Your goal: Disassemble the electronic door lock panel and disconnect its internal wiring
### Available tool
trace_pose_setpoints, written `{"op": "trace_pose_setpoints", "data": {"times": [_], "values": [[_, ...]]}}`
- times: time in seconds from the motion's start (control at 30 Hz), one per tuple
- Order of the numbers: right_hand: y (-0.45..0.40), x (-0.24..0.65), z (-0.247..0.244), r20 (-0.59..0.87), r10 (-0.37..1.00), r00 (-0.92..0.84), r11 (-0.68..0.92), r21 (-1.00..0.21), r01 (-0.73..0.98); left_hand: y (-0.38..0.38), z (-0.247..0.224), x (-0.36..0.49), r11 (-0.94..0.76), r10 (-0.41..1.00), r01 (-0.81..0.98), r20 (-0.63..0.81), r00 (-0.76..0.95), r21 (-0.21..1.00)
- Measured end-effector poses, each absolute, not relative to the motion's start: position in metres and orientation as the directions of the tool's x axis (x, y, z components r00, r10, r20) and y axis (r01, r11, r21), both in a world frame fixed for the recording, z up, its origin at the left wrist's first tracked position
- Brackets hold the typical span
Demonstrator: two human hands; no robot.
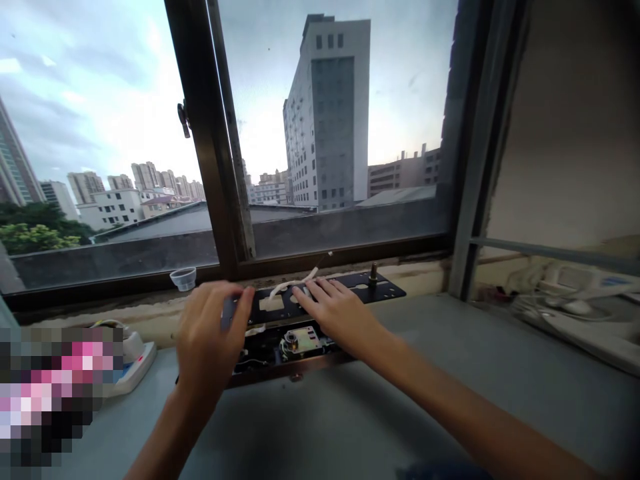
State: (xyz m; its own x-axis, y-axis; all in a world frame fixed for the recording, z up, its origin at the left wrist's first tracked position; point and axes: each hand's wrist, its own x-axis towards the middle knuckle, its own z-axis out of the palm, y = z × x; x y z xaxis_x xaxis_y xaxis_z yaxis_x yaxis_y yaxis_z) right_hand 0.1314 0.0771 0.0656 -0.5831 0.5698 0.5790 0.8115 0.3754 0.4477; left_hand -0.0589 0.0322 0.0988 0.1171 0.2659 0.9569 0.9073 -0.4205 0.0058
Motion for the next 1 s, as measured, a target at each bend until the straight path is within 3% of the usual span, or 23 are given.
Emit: {"op": "trace_pose_setpoints", "data": {"times": [0.03, 0.1, 0.2, 0.33, 0.5, 0.77, 1.0], "values": [[0.077, 0.131, 0.065, 0.574, 0.576, -0.582, 0.38, 0.443, 0.812, 0.026, 0.09, -0.061, -0.45, 0.192, 0.888, 0.962, 0.196, -0.091], [0.078, 0.131, 0.064, 0.571, 0.585, -0.576, 0.386, 0.429, 0.817, 0.02, 0.07, -0.065, -0.522, 0.255, 0.832, 0.896, 0.364, -0.189], [0.078, 0.131, 0.062, 0.571, 0.599, -0.561, 0.394, 0.4, 0.828, 0.023, 0.045, -0.069, -0.413, 0.495, 0.906, 0.811, 0.31, -0.094], [0.075, 0.128, 0.065, 0.573, 0.612, -0.545, 0.393, 0.378, 0.838, 0.039, 0.044, -0.059, -0.265, 0.612, 0.964, 0.775, 0.159, 0.012], [0.069, 0.124, 0.07, 0.572, 0.632, -0.522, 0.37, 0.37, 0.852, 0.053, 0.066, -0.04, -0.126, 0.818, 0.99, 0.571, 0.067, 0.064], [0.074, 0.15, 0.078, 0.606, 0.674, -0.422, 0.258, 0.342, 0.904, 0.059, 0.062, -0.048, -0.241, 0.794, 0.962, 0.595, 0.12, 0.128], [0.08, 0.198, 0.093, 0.683, 0.698, -0.214, 0.048, 0.255, 0.966, 0.058, 0.062, -0.046, -0.253, 0.819, 0.956, 0.56, 0.13, 0.148]]}}
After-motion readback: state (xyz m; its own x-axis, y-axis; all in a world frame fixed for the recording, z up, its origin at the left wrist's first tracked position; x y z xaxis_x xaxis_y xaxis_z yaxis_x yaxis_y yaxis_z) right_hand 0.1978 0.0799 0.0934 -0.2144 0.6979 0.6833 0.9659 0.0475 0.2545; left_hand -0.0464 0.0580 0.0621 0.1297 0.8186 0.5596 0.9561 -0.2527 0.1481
